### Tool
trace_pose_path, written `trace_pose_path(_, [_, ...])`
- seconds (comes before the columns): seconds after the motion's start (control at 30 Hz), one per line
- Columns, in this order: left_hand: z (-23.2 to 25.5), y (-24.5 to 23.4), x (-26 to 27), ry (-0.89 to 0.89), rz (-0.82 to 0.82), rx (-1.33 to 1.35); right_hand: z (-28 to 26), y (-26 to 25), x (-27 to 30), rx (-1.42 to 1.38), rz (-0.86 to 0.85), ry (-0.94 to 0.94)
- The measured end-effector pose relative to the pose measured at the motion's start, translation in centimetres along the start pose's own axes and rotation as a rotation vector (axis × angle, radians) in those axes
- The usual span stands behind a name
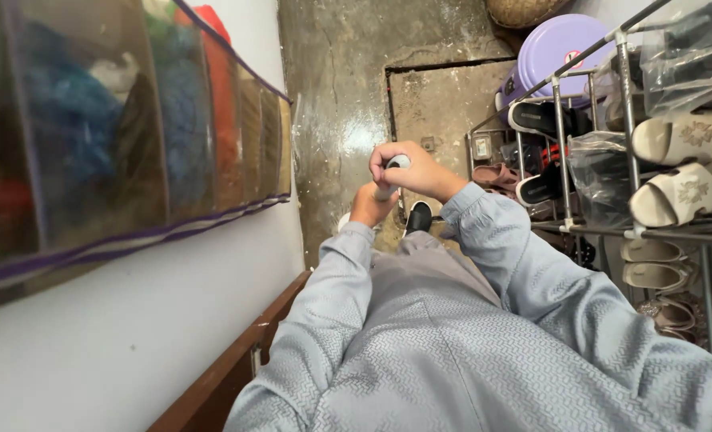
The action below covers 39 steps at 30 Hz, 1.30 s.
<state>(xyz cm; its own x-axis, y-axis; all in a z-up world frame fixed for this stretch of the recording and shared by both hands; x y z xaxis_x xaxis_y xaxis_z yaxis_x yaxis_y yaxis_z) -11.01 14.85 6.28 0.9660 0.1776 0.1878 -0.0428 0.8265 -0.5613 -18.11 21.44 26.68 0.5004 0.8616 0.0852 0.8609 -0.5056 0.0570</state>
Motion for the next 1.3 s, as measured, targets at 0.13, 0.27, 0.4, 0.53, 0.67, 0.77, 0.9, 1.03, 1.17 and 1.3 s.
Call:
trace_pose_path(0.13, [-1.9,-0.4,2.7,0.103,0.045,0.112,0.3,3.4,1.2,-0.085,0.051,0.017])
trace_pose_path(0.27, [-3.9,-0.3,4.1,0.018,-0.024,0.178,0.4,5.7,1.8,-0.08,0.104,-0.065])
trace_pose_path(0.4, [-5.0,-0.1,6.0,0.063,-0.002,0.223,-0.1,8.4,3.1,-0.143,0.111,-0.083])
trace_pose_path(0.53, [-2.6,-1.6,8.9,0.182,0.058,0.345,0.7,10.0,5.0,-0.177,0.115,-0.054])
trace_pose_path(0.67, [-3.5,-0.6,10.1,0.138,0.038,0.285,0.5,11.2,6.6,-0.178,0.097,-0.056])
trace_pose_path(0.77, [-4.1,1.2,10.6,0.091,-0.003,0.21,0.6,11.4,8.6,-0.182,0.108,-0.048])
trace_pose_path(0.9, [-3.2,4.2,12.1,0.063,-0.103,0.165,1.1,10.9,12.5,-0.128,0.169,-0.068])
trace_pose_path(1.03, [0.1,8.6,14.2,0.162,-0.162,0.21,2.0,9.3,19.4,-0.041,0.254,-0.093])
trace_pose_path(1.17, [5.5,12.1,18.9,0.232,-0.229,0.057,2.6,9.0,28.8,-0.03,0.345,-0.09])
trace_pose_path(1.3, [8.2,18.0,24.1,0.297,-0.327,-0.034,3.8,10.4,38.5,-0.043,0.464,-0.099])
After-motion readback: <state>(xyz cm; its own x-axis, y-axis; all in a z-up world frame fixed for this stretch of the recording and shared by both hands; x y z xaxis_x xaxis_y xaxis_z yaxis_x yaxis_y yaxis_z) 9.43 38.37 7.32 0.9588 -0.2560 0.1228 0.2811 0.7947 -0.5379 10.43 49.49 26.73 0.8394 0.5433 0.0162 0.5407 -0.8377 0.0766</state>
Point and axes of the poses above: each hand's wrist, its own x-axis away from the middle knuckle, its own y-axis out of the palm, z = x × y, the point moved 7 cm from there along -x, towards the middle knuckle, and after that the axes turned 7 degrees about -x, right-handed, at the moved point
